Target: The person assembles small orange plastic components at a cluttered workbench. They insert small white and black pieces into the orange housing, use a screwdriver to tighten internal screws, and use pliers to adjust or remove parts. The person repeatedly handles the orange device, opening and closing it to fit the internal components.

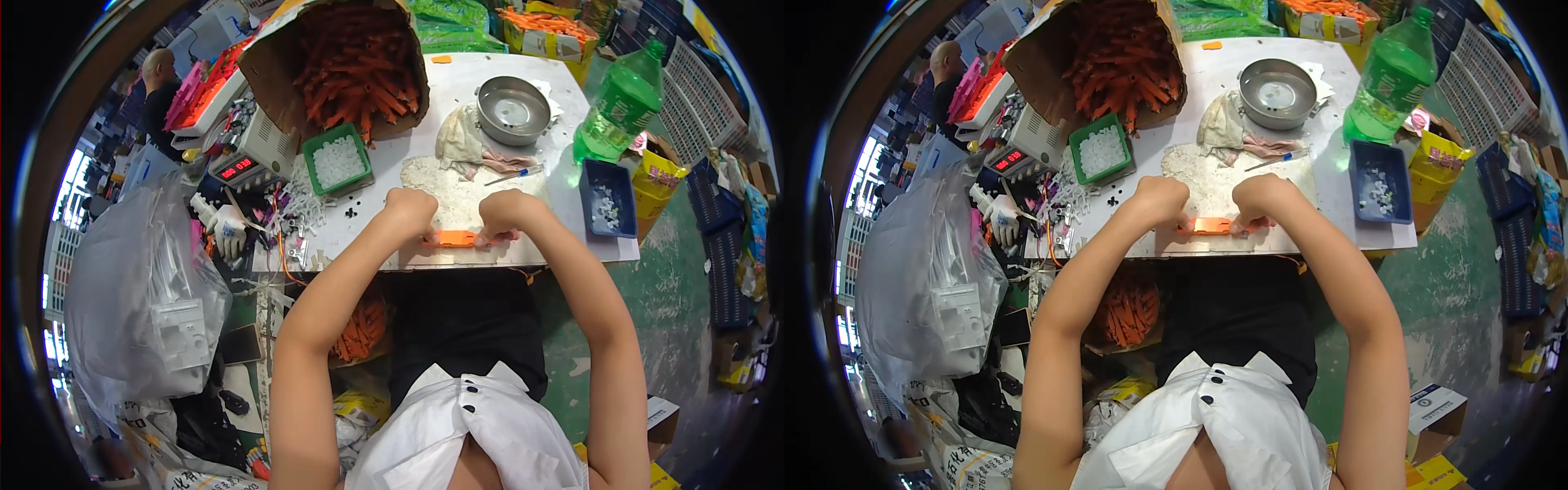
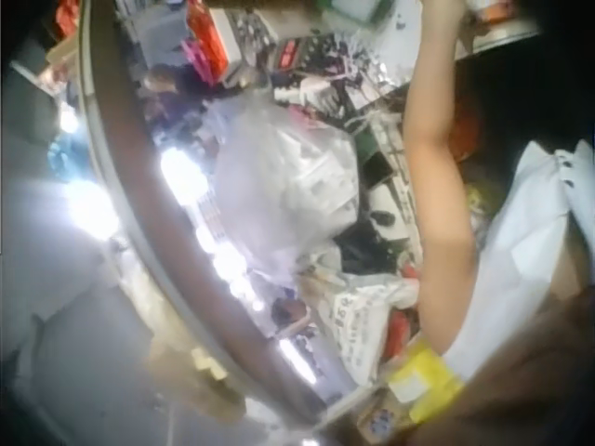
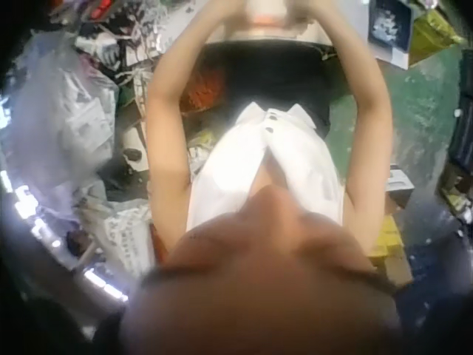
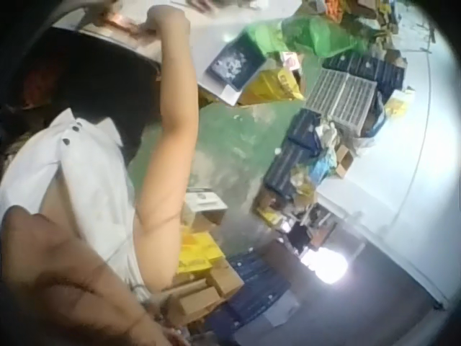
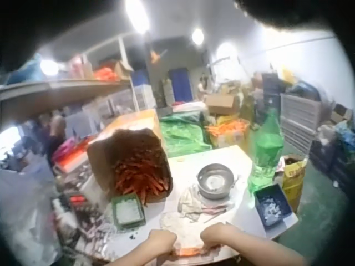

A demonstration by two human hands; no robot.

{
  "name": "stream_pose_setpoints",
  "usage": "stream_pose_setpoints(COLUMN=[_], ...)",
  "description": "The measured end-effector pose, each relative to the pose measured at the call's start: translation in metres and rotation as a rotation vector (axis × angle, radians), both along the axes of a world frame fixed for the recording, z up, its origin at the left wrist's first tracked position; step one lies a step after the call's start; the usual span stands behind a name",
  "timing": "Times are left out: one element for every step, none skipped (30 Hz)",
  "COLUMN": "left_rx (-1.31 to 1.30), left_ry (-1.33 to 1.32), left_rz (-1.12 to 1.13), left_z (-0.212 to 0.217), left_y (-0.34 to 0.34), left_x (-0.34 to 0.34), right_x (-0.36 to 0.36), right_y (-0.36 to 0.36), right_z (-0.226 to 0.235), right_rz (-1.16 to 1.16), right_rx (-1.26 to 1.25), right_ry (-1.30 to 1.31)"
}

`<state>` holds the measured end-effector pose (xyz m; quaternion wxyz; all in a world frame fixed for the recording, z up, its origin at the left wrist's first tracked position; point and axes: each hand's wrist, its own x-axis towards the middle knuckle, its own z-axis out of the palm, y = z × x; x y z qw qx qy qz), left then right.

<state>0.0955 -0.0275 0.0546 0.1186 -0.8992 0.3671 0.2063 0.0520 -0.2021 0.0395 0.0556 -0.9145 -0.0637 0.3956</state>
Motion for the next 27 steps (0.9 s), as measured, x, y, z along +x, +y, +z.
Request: stream_pose_setpoints(left_rx=[0.079, 0.066, 0.051, 0.037, 0.010, -0.026, -0.062, -0.057, -0.053, -0.050, -0.044, -0.044, -0.045, -0.053, -0.062, -0.077, -0.056, -0.045, -0.036, -0.026, -0.018, -0.011, -0.005, -0.031, -0.053, -0.075, -0.085], left_ry=[0.047, 0.049, 0.046, 0.045, 0.062, 0.069, 0.077, 0.064, 0.039, 0.015, 0.071, 0.119, 0.167, 0.164, 0.157, 0.151, 0.082, 0.043, 0.001, -0.042, -0.028, -0.015, -0.001, 0.029, 0.062, 0.094, 0.110], left_rz=[0.005, 0.004, -0.004, -0.013, -0.014, -0.012, -0.009, -0.027, -0.043, -0.058, -0.011, 0.029, 0.069, 0.078, 0.089, 0.104, 0.051, 0.028, 0.010, -0.008, 0.020, 0.038, 0.056, 0.079, 0.100, 0.119, 0.149], left_z=[0.000, -0.003, -0.005, -0.010, -0.016, -0.020, -0.023, -0.026, -0.025, -0.025, -0.022, -0.015, -0.010, -0.009, -0.010, -0.012, -0.013, -0.017, -0.018, -0.018, -0.018, -0.016, -0.015, -0.012, -0.007, -0.004, -0.007], left_y=[-0.002, 0.000, 0.001, 0.003, 0.006, 0.009, 0.012, 0.012, 0.010, 0.009, 0.010, 0.007, 0.006, 0.006, 0.006, 0.007, 0.003, 0.000, -0.002, -0.003, 0.000, -0.001, 0.001, 0.002, 0.004, 0.005, 0.006], left_x=[-0.001, 0.000, 0.001, 0.002, 0.003, 0.004, 0.003, 0.002, 0.003, 0.004, 0.004, 0.006, 0.007, 0.007, 0.008, 0.008, 0.007, 0.007, 0.007, 0.006, 0.006, 0.006, 0.006, 0.003, -0.001, -0.003, -0.004], right_x=[-0.006, -0.003, -0.002, -0.001, -0.001, -0.001, -0.002, -0.004, -0.005, -0.005, -0.007, -0.008, -0.009, -0.011, -0.012, -0.012, -0.014, -0.017, -0.019, -0.022, -0.021, -0.023, -0.024, -0.027, -0.028, -0.026, -0.026], right_y=[0.009, 0.013, 0.017, 0.021, 0.030, 0.031, 0.030, 0.030, 0.028, 0.025, 0.023, 0.021, 0.020, 0.020, 0.019, 0.018, 0.016, 0.015, 0.015, 0.013, 0.015, 0.015, 0.017, 0.014, 0.011, 0.010, 0.012], right_z=[0.008, 0.002, -0.003, -0.007, -0.011, -0.009, -0.008, -0.010, -0.009, -0.010, -0.011, -0.009, -0.009, -0.009, -0.010, -0.012, -0.011, -0.012, -0.011, -0.010, -0.018, -0.017, -0.016, -0.017, -0.021, -0.023, -0.019], right_rz=[0.069, 0.123, 0.170, 0.216, 0.201, 0.204, 0.208, 0.212, 0.173, 0.134, 0.097, 0.084, 0.072, 0.061, 0.039, 0.023, 0.007, -0.022, -0.045, -0.069, -0.076, -0.090, -0.105, -0.127, -0.105, -0.126, -0.155], right_rx=[-0.038, -0.069, -0.100, -0.130, -0.178, -0.169, -0.160, -0.150, -0.137, -0.124, -0.111, -0.115, -0.119, -0.124, -0.128, -0.135, -0.142, -0.127, -0.114, -0.099, -0.102, -0.102, -0.100, -0.102, -0.090, -0.102, -0.114], right_ry=[-0.093, -0.158, -0.230, -0.301, -0.254, -0.274, -0.294, -0.312, -0.312, -0.311, -0.309, -0.327, -0.346, -0.364, -0.381, -0.397, -0.413, -0.437, -0.465, -0.493, -0.534, -0.541, -0.548, -0.550, -0.620, -0.566, -0.509])
